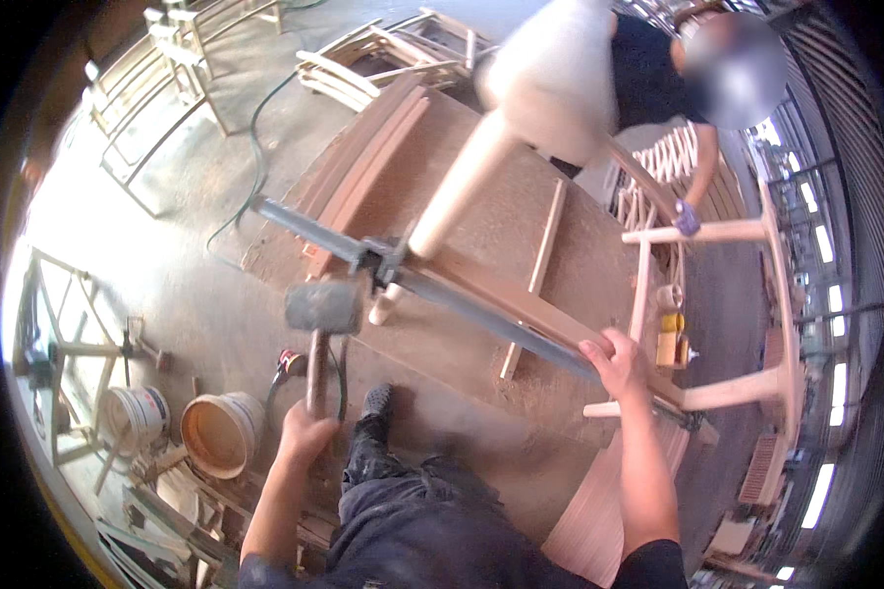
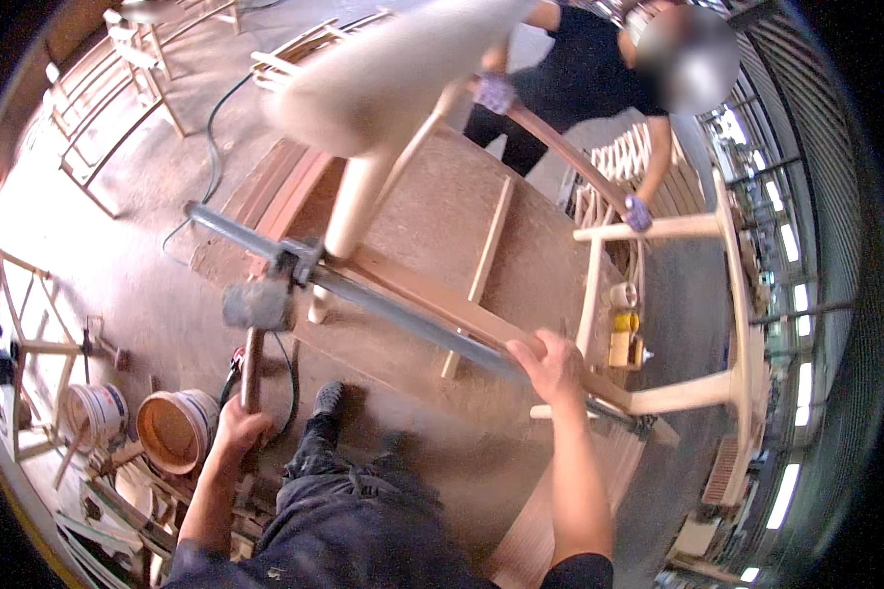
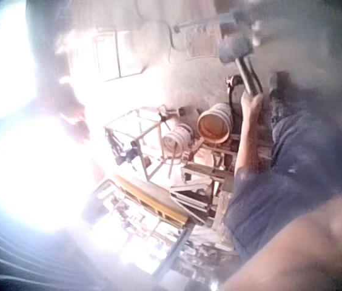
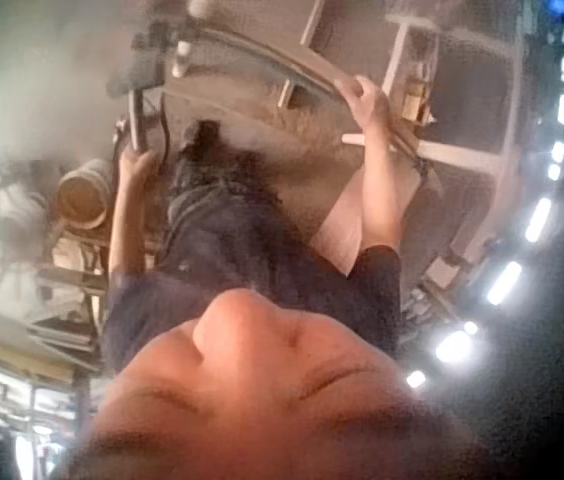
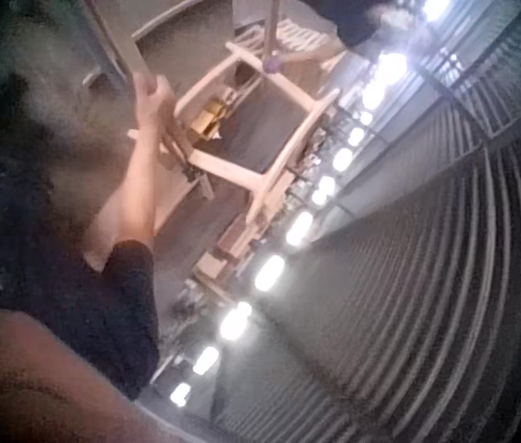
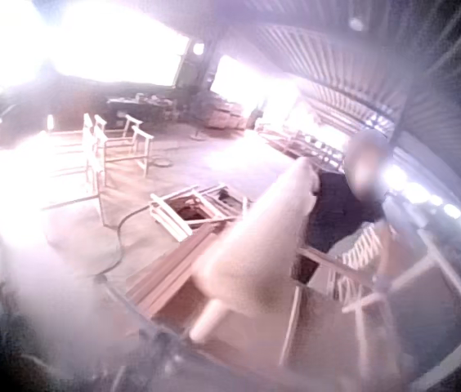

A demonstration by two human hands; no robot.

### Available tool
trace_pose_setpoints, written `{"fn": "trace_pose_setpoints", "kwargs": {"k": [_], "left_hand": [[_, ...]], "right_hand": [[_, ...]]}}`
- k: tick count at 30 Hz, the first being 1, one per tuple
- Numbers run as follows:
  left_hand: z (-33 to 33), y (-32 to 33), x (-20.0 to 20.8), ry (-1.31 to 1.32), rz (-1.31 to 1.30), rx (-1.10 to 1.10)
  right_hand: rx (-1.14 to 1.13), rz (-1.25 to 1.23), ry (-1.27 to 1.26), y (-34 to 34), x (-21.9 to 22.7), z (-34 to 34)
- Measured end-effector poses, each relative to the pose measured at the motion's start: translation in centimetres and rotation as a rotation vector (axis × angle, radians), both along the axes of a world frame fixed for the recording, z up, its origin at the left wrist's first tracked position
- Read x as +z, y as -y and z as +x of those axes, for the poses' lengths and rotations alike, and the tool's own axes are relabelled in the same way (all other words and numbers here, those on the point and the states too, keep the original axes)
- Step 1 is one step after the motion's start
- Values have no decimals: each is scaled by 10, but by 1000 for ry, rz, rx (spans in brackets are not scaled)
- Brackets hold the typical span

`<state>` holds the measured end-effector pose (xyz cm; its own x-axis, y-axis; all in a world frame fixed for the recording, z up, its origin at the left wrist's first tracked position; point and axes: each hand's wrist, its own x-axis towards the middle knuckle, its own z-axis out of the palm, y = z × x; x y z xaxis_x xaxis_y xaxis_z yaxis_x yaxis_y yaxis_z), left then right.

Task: The person assembles a wooden chair frame by inserting legs and securing them with a metal bar clamp. They then use a handheld orbital sander to smooth the chair's surfaces. The person moves the assembled chair to a stack of similar frames.

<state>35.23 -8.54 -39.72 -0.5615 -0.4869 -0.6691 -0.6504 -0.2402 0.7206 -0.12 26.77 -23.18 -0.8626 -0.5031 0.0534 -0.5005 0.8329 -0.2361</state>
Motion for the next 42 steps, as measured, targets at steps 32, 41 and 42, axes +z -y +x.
{"fn": "trace_pose_setpoints", "kwargs": {"k": [32,41,42], "left_hand": [[-341,-388,210,-132,-1208,-1363],[-337,-403,206,-259,-1309,-1222],[-337,-404,205,-339,-1294,-1206]], "right_hand": [[-1368,-1710,534,-456,-119,158],[-804,-1346,1204,-388,-180,77],[-752,-1329,1156,-397,-173,78]]}}
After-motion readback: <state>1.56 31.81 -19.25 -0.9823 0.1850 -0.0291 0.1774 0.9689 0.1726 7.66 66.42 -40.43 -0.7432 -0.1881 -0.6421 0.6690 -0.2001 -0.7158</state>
